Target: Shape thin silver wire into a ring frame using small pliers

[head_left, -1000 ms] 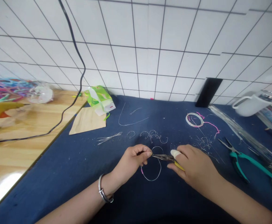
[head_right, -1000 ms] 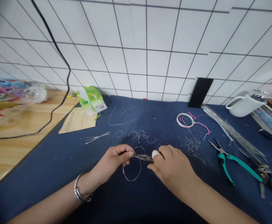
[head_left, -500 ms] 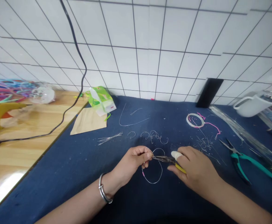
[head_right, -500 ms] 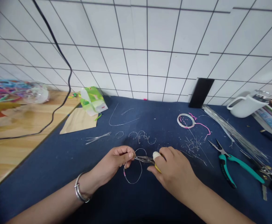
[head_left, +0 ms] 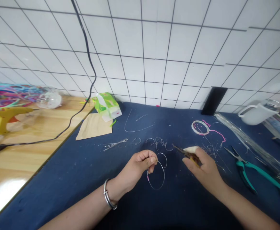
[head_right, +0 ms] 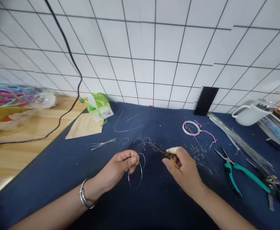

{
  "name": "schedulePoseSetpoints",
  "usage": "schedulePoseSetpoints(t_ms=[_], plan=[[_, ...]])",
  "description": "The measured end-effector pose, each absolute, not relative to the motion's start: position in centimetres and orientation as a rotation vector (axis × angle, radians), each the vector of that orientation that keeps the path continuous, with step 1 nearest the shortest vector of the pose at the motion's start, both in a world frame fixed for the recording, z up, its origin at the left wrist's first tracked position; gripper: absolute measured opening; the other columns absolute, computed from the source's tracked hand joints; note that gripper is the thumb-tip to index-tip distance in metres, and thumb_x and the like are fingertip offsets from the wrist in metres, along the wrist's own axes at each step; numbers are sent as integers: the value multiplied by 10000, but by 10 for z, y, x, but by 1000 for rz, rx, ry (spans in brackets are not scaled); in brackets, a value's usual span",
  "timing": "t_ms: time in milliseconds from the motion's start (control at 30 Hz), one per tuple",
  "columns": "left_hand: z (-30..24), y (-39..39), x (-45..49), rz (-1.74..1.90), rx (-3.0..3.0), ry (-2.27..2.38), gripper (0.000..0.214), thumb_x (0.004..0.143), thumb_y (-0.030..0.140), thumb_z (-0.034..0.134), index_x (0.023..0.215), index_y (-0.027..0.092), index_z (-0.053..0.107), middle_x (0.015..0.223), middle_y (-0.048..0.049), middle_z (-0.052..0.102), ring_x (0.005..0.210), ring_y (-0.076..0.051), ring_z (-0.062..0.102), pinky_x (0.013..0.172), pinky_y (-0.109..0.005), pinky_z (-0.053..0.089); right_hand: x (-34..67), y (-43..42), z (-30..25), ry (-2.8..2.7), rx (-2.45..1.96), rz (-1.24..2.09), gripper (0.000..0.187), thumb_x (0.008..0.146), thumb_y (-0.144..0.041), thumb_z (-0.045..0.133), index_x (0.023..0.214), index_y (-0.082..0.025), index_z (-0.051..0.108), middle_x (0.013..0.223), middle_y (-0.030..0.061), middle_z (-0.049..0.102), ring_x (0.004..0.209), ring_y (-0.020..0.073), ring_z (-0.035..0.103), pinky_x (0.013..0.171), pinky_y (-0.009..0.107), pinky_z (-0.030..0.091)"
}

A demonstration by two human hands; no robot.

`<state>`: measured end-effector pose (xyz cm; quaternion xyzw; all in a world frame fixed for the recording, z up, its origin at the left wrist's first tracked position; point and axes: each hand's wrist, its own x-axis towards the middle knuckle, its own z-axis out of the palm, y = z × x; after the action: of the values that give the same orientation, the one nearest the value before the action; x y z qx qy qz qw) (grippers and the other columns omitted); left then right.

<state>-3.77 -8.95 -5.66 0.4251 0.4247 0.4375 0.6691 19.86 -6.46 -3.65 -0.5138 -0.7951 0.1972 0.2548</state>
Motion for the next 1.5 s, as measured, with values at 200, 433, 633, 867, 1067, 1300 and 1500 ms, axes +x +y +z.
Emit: schedulePoseSetpoints(t_ms=[200, 433, 633, 867, 1067, 1300, 1500], plan=[[-57, -91, -38, 977, 941, 870, 156, 822, 270, 537, 766, 127, 568, 589, 13, 492, 505, -71, 418, 527, -220, 305, 191, -68, -45, -2360, -1135, 731, 307, 804, -394, 541, 1043, -205, 507, 984, 65, 528, 871, 173, 524, 760, 332, 456], [-57, -92, -37, 918, 885, 852, 165, 809, 297, 550, 787, 134, 565, 603, 11, 491, 475, -67, 389, 506, -219, 296, 188, -70, -44, -2334, -1119, 850, 273, 813, -379, 531, 1015, -198, 502, 924, 45, 533, 808, 153, 526, 737, 312, 463], [-58, -91, -37, 900, 893, 814, 183, 791, 304, 582, 748, 127, 569, 629, 11, 516, 483, -58, 413, 509, -212, 305, 189, -70, -47, -2366, -1058, 780, 303, 811, -372, 534, 1054, -197, 488, 1009, 77, 525, 935, 190, 520, 807, 352, 453], [-59, -92, -40, 812, 870, 744, 173, 781, 281, 599, 731, 116, 586, 611, 10, 524, 464, -52, 422, 488, -204, 303, 192, -70, -55, -2457, -957, 569, 384, 808, -378, 539, 1122, -178, 448, 1058, 109, 489, 994, 219, 487, 836, 409, 443], [-59, -93, -39, 794, 792, 688, 153, 783, 259, 603, 734, 114, 592, 601, 12, 529, 458, -52, 438, 483, -203, 320, 194, -70, -63, -2468, -860, 358, 406, 793, -353, 573, 1118, -155, 430, 1023, 117, 483, 938, 221, 486, 801, 418, 456], [-59, -97, -34, 862, 633, 630, 155, 773, 258, 618, 740, 112, 581, 590, 8, 531, 443, -57, 437, 475, -213, 351, 192, -76, -71, -2424, -872, 194, 453, 773, -358, 606, 1118, -113, 442, 1010, 122, 477, 942, 227, 475, 828, 423, 449], [-56, -99, -32, 858, 576, 577, 127, 791, 219, 594, 740, 104, 577, 584, 8, 519, 433, -57, 433, 470, -214, 347, 192, -74, -75, -2399, -825, 141, 495, 757, -362, 626, 1136, -103, 441, 1012, 127, 474, 940, 234, 473, 812, 424, 456]])
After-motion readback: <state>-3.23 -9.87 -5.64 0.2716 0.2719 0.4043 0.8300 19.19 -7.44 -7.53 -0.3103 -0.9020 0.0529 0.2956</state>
